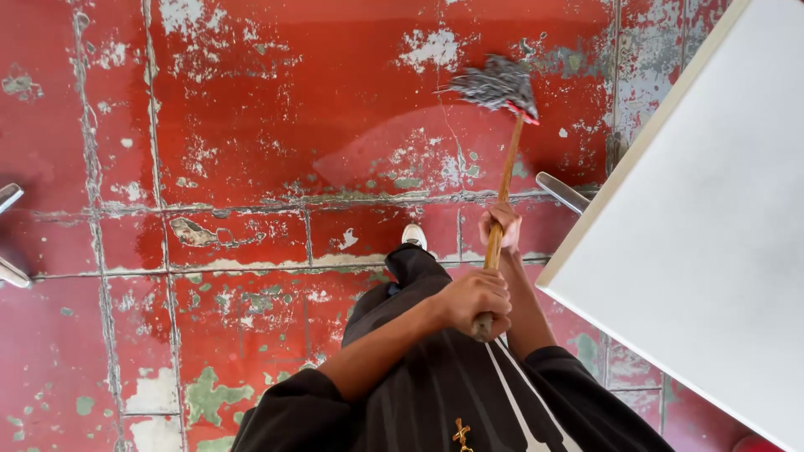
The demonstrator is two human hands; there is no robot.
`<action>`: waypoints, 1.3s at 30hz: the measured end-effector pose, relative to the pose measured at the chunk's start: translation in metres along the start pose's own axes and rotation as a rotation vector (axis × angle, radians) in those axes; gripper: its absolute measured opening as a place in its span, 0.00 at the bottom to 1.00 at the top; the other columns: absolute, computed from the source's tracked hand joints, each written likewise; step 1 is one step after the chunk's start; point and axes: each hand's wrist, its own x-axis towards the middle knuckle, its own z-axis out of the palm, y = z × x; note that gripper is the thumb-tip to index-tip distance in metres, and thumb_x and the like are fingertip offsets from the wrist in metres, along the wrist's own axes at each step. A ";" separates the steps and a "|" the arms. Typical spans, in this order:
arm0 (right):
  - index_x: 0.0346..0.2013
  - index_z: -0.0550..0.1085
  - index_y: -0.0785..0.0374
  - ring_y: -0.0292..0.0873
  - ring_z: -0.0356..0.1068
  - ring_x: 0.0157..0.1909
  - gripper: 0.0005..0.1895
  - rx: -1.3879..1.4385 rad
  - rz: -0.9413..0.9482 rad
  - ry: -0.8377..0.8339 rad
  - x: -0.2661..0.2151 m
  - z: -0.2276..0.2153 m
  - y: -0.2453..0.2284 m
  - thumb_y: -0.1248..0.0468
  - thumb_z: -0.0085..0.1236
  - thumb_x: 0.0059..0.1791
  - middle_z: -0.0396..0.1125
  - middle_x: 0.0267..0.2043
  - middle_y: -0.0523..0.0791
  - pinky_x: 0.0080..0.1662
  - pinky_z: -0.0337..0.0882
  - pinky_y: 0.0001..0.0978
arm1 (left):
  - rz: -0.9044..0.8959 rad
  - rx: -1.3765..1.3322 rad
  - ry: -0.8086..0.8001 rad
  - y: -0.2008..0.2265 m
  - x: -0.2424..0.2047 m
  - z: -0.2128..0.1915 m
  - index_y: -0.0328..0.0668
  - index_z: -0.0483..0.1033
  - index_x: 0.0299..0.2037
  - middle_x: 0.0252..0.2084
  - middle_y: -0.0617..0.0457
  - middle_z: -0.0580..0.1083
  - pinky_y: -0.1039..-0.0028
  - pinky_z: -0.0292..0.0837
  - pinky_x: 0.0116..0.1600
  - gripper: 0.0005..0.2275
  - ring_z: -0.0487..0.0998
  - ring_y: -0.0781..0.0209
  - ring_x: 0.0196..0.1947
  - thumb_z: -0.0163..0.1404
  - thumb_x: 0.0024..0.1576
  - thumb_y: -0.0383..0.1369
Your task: Mopping a red-tiled floor around restaurant tables and dipping the mop into a bucket.
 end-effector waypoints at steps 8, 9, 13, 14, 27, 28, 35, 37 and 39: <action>0.16 0.55 0.67 0.51 0.50 0.22 0.16 -0.017 0.056 0.117 -0.013 0.065 -0.053 0.75 0.51 0.43 0.48 0.18 0.50 0.32 0.56 0.41 | -0.121 0.025 0.047 0.059 -0.045 -0.031 0.42 0.60 0.18 0.21 0.51 0.63 0.63 0.65 0.39 0.12 0.68 0.49 0.27 0.55 0.42 0.23; 0.16 0.55 0.67 0.51 0.50 0.22 0.16 -0.015 0.052 0.118 -0.014 0.078 -0.058 0.75 0.51 0.43 0.48 0.18 0.50 0.32 0.56 0.41 | -0.119 0.029 0.047 0.068 -0.052 -0.034 0.42 0.60 0.18 0.21 0.51 0.63 0.63 0.65 0.39 0.12 0.68 0.49 0.27 0.55 0.42 0.23; 0.14 0.56 0.66 0.50 0.53 0.20 0.15 0.073 -0.024 0.063 -0.022 0.130 -0.083 0.73 0.52 0.41 0.51 0.16 0.49 0.32 0.59 0.40 | -0.153 0.164 0.204 0.101 -0.088 -0.044 0.42 0.60 0.18 0.22 0.51 0.64 0.64 0.64 0.39 0.12 0.68 0.49 0.26 0.54 0.38 0.23; 0.14 0.58 0.65 0.49 0.57 0.20 0.14 0.090 -0.049 0.033 -0.031 0.140 -0.091 0.71 0.53 0.40 0.54 0.17 0.48 0.31 0.61 0.38 | -0.158 0.205 0.248 0.111 -0.100 -0.042 0.42 0.59 0.18 0.21 0.51 0.63 0.64 0.64 0.38 0.13 0.68 0.49 0.25 0.55 0.38 0.23; 0.13 0.59 0.64 0.52 0.58 0.21 0.13 0.439 -0.287 -0.296 -0.080 0.260 -0.226 0.73 0.52 0.38 0.54 0.16 0.47 0.32 0.61 0.40 | -0.292 0.471 0.542 0.198 -0.217 -0.022 0.40 0.58 0.18 0.20 0.51 0.60 0.64 0.61 0.37 0.14 0.62 0.51 0.24 0.55 0.37 0.21; 0.14 0.59 0.64 0.52 0.58 0.21 0.13 0.473 -0.286 -0.344 -0.087 0.264 -0.232 0.74 0.52 0.38 0.54 0.16 0.48 0.32 0.61 0.41 | -0.318 0.492 0.542 0.200 -0.222 -0.016 0.40 0.58 0.18 0.20 0.51 0.60 0.64 0.61 0.37 0.14 0.62 0.51 0.24 0.56 0.37 0.22; 0.13 0.58 0.63 0.50 0.59 0.22 0.15 0.623 -0.299 -0.621 -0.109 0.243 -0.269 0.74 0.53 0.40 0.55 0.17 0.46 0.33 0.63 0.42 | -0.333 0.644 0.560 0.203 -0.215 0.020 0.41 0.60 0.17 0.17 0.52 0.61 0.65 0.63 0.34 0.12 0.66 0.53 0.20 0.55 0.39 0.23; 0.13 0.58 0.63 0.49 0.60 0.22 0.15 0.618 -0.261 -0.641 -0.117 0.228 -0.269 0.75 0.52 0.40 0.56 0.17 0.46 0.32 0.62 0.41 | -0.258 0.618 0.552 0.206 -0.205 0.026 0.41 0.60 0.17 0.17 0.52 0.61 0.65 0.63 0.32 0.13 0.66 0.52 0.19 0.56 0.40 0.23; 0.14 0.58 0.64 0.48 0.61 0.22 0.14 0.605 -0.229 -0.663 -0.119 0.210 -0.263 0.76 0.50 0.40 0.56 0.17 0.46 0.31 0.61 0.41 | -0.175 0.588 0.549 0.204 -0.193 0.034 0.40 0.61 0.18 0.18 0.52 0.62 0.65 0.62 0.30 0.13 0.66 0.52 0.19 0.57 0.41 0.24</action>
